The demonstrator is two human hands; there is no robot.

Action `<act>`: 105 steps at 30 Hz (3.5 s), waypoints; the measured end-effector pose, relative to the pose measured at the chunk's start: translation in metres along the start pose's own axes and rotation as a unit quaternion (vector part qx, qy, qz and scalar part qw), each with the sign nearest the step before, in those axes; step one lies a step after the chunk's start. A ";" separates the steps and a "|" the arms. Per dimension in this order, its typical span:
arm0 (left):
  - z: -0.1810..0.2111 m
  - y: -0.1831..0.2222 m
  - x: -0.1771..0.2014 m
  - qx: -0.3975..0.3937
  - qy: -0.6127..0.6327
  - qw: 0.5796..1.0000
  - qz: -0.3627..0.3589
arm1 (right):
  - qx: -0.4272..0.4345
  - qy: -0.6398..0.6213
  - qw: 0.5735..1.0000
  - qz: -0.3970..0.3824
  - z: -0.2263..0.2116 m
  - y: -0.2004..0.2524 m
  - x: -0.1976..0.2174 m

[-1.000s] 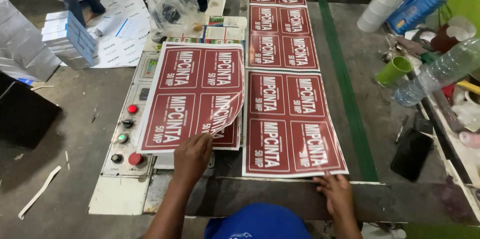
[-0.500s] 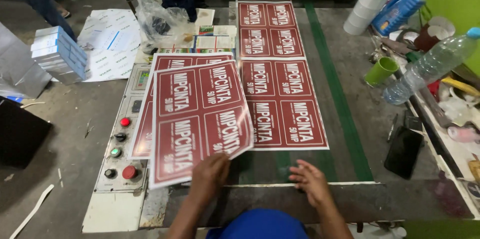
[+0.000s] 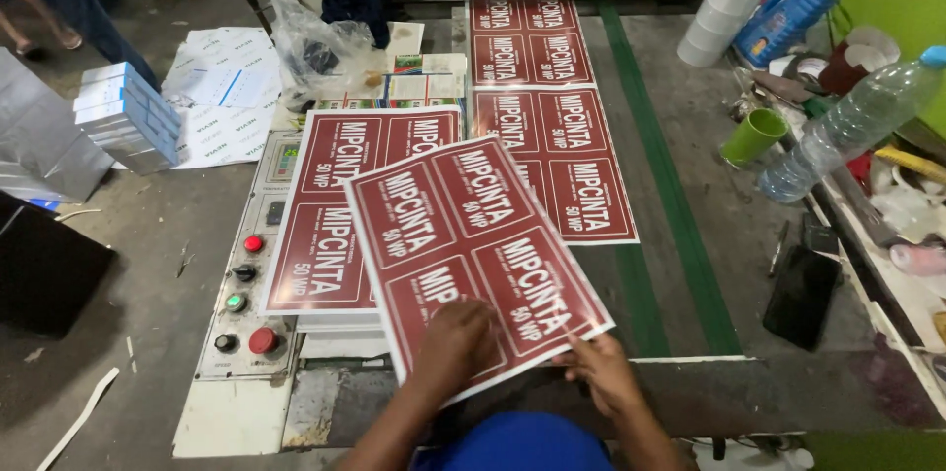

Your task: The person is sorting and aligning sheets of printed labels on a workstation in a print shop.

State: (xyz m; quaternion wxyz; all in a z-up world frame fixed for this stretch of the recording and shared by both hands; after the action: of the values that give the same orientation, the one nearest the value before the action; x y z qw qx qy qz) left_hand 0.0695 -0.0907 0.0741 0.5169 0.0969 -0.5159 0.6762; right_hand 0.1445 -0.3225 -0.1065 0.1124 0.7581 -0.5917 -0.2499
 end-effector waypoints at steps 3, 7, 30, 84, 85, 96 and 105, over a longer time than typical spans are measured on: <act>-0.077 0.015 0.010 0.111 -0.059 0.992 -0.010 | 0.014 0.006 0.997 0.075 0.000 0.004 0.044; -0.105 0.009 0.057 0.132 -0.132 0.982 -0.032 | 0.032 -0.015 0.988 0.152 0.008 0.011 0.107; -0.048 -0.025 0.134 0.074 -0.170 0.976 0.111 | -0.036 0.015 0.971 0.235 0.012 0.039 0.147; -0.134 0.003 0.052 0.091 -0.144 0.971 -0.167 | -0.129 0.022 0.957 0.259 0.063 0.008 0.222; -0.133 -0.001 0.059 0.105 -0.149 0.971 -0.152 | -0.114 0.026 0.960 0.256 0.059 0.014 0.219; -0.085 -0.031 0.134 0.132 -0.140 0.980 0.055 | -0.078 0.035 0.966 0.246 0.027 0.047 0.165; -0.099 -0.020 0.127 0.211 -0.115 0.970 0.015 | 0.033 0.004 0.979 0.201 -0.014 -0.009 0.117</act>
State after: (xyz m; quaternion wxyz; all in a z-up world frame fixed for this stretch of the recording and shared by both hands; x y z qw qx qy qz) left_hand 0.0682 0.0625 0.1259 0.4116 0.2738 -0.4188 0.7618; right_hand 0.1799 -0.4336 -0.1275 0.1379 0.6280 -0.7395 -0.1994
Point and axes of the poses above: each hand's wrist, its own y-axis away from the middle knuckle, its own x-axis out of the back of the hand, z = x × y, the point moved 9 cm from there along -y, towards the middle knuckle, and after that the axes turned 7 degrees about z, right-handed, at the moved point
